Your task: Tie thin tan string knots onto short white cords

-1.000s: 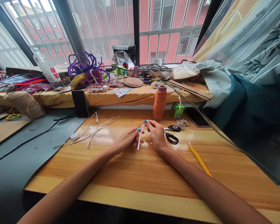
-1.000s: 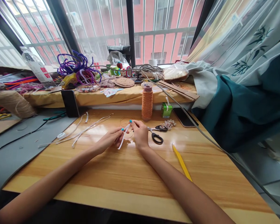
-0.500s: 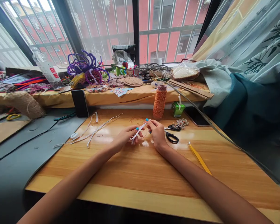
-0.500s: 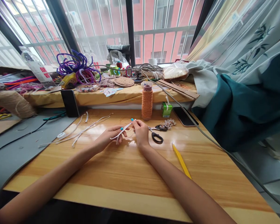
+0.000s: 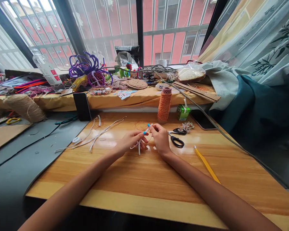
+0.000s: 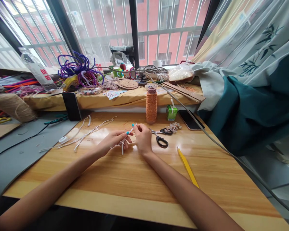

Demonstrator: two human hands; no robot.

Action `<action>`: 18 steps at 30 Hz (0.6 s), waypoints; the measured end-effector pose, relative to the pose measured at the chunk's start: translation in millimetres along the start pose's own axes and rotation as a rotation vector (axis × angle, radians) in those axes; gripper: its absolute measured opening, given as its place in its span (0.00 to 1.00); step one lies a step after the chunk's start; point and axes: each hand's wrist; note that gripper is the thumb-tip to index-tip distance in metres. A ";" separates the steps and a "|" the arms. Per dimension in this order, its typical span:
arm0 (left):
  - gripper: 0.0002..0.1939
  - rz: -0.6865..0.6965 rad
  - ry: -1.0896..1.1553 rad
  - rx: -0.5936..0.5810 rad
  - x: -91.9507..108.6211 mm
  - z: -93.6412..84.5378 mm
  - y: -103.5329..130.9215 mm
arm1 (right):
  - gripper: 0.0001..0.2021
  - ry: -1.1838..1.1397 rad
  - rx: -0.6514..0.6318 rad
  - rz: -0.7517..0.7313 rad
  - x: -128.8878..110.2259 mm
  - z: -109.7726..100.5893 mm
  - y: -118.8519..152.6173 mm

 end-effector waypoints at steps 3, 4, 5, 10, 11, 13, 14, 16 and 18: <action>0.16 -0.029 -0.030 -0.012 1.3 4.0 2.4 | 0.12 0.027 0.009 -0.011 -0.5 -0.1 0.6; 0.15 -0.033 -0.029 -0.012 1.3 4.9 3.1 | 0.12 0.034 0.012 -0.013 -0.4 0.0 0.5; 0.15 -0.036 -0.023 -0.010 1.1 5.5 3.5 | 0.12 0.038 0.012 -0.012 0.0 0.2 0.3; 0.13 0.001 -0.008 -0.013 -1.6 4.9 3.3 | 0.13 -0.005 0.000 0.012 3.3 1.9 -0.9; 0.12 0.014 -0.009 -0.017 -2.2 4.4 3.0 | 0.13 -0.030 -0.009 0.019 4.4 2.4 -1.4; 0.12 0.032 -0.001 -0.030 -3.2 2.9 2.4 | 0.13 -0.103 -0.029 0.049 6.7 3.6 -2.8; 0.12 0.032 0.005 -0.039 -3.6 2.1 2.3 | 0.13 -0.150 -0.037 0.073 7.9 4.1 -3.8; 0.12 0.021 0.018 -0.060 -4.0 0.4 2.4 | 0.13 -0.251 -0.058 0.131 10.1 5.0 -5.9; 0.12 -0.004 0.013 -0.080 -4.2 -0.6 2.9 | 0.12 -0.348 -0.073 0.185 12.0 5.2 -8.0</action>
Point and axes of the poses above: each hand's wrist, its own y-axis away from the middle knuckle, its own z-axis out of the palm, x = y × z, and after that the axes turned 15 degrees about y, right-handed
